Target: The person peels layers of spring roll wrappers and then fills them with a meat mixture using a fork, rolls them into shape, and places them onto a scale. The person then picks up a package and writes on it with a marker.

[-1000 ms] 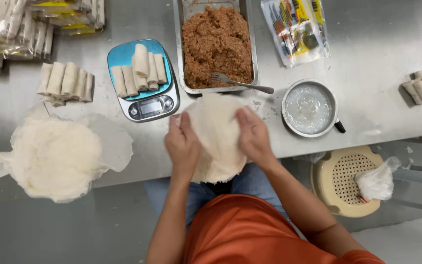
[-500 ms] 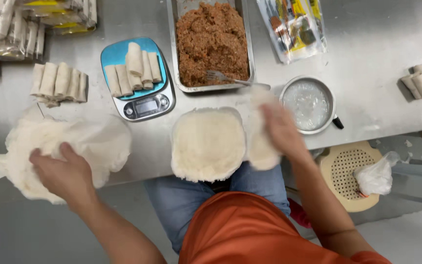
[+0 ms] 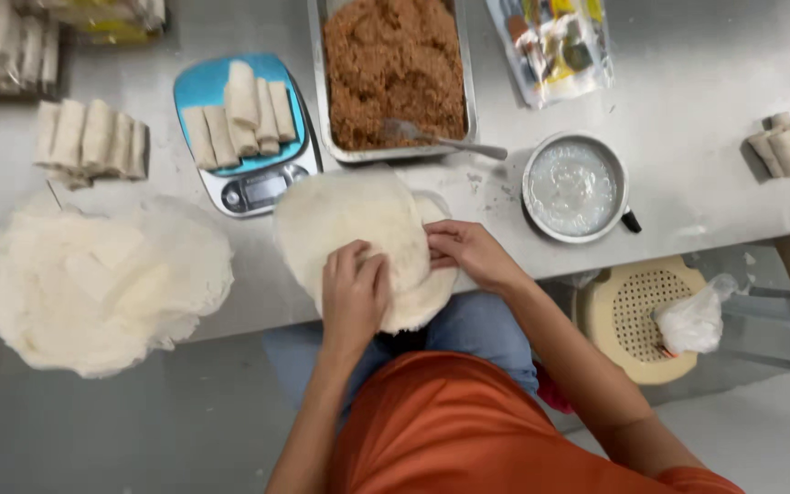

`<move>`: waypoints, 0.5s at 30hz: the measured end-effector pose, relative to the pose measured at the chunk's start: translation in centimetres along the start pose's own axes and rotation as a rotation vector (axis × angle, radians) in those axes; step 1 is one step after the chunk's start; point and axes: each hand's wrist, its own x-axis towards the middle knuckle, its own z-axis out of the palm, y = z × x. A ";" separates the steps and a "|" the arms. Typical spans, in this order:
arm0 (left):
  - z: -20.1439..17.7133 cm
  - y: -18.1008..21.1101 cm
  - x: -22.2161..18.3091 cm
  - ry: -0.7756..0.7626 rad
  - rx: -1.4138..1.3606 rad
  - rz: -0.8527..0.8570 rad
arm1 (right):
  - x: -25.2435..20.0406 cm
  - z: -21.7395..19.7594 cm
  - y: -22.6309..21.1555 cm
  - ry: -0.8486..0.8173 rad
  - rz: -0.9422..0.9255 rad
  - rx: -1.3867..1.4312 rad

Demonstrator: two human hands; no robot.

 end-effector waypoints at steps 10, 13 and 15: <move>1.9 1.6 0.6 -0.178 -1.125 -0.873 | -3.7 2.5 0.1 0.014 -0.342 -0.129; 2.3 1.5 0.5 -0.133 -1.264 -0.919 | -4.4 3.1 -0.7 0.025 -0.460 -0.277; 2.5 1.3 0.5 -0.084 -1.280 -0.925 | -5.1 3.9 -1.9 0.021 -0.491 -0.316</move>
